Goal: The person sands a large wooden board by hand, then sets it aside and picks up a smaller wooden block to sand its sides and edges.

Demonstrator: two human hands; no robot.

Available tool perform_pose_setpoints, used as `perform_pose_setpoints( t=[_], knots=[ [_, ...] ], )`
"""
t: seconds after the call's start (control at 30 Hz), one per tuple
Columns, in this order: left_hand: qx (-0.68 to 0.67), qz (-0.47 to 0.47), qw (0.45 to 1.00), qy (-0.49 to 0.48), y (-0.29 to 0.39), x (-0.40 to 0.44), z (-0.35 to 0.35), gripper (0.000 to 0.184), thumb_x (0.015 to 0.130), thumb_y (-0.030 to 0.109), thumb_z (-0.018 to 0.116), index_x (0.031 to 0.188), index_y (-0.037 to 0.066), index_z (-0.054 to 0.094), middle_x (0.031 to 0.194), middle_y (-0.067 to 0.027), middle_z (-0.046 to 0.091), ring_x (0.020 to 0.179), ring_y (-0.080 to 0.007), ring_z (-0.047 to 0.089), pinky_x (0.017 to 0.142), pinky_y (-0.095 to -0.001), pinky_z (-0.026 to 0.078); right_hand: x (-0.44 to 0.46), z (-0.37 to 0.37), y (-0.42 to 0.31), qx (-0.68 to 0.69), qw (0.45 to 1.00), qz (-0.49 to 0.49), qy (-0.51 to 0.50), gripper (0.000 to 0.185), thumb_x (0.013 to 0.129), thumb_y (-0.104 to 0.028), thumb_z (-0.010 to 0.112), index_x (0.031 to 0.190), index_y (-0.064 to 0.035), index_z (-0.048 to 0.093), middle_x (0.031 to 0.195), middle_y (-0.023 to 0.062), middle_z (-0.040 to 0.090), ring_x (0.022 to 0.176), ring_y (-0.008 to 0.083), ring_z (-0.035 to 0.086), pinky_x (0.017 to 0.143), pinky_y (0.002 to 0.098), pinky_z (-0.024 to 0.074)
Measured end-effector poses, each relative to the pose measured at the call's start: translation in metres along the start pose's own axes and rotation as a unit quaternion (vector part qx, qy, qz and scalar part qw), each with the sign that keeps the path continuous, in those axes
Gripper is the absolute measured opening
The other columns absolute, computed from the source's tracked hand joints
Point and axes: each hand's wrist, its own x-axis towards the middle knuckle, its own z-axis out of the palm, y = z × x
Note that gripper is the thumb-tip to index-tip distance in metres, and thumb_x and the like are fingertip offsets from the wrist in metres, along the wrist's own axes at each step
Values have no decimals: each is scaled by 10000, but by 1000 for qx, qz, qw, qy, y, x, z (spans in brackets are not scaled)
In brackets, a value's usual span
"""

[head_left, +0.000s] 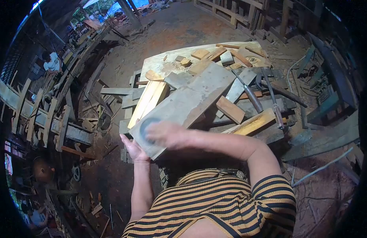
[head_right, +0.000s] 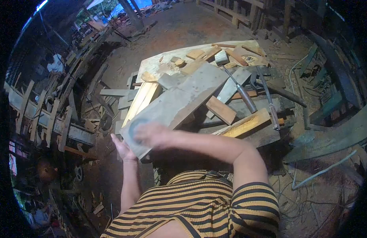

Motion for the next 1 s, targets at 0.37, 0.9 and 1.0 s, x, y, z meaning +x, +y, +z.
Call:
perform_pose_setpoints(
  t=[0.37,0.9,1.0],
  knots=[
    [27,-5,998,-54,-6,3,-3,565,912,408,517,1361,75,429,1369,-146,452,1243,-313,438,1049,-483,333,-148,-138,192,-282,793,525,122,423,860,-236,479,1242,-74,562,1342,173,478,1254,306,436,1089,382,288],
    [65,7,997,-39,-7,-2,-1,493,894,293,554,1308,37,478,1310,-144,509,1188,-322,488,1022,-486,370,-109,-97,64,-56,957,280,51,267,864,-174,523,1079,-45,614,1161,157,595,1175,306,502,1020,396,363],
    [77,3,997,-13,-10,-2,-3,458,874,246,587,1268,27,505,1260,-144,541,1147,-323,517,995,-495,398,-167,-127,143,-248,877,389,135,330,869,-176,528,1163,-47,602,1258,167,548,1215,307,472,1063,394,322]
  ],
)
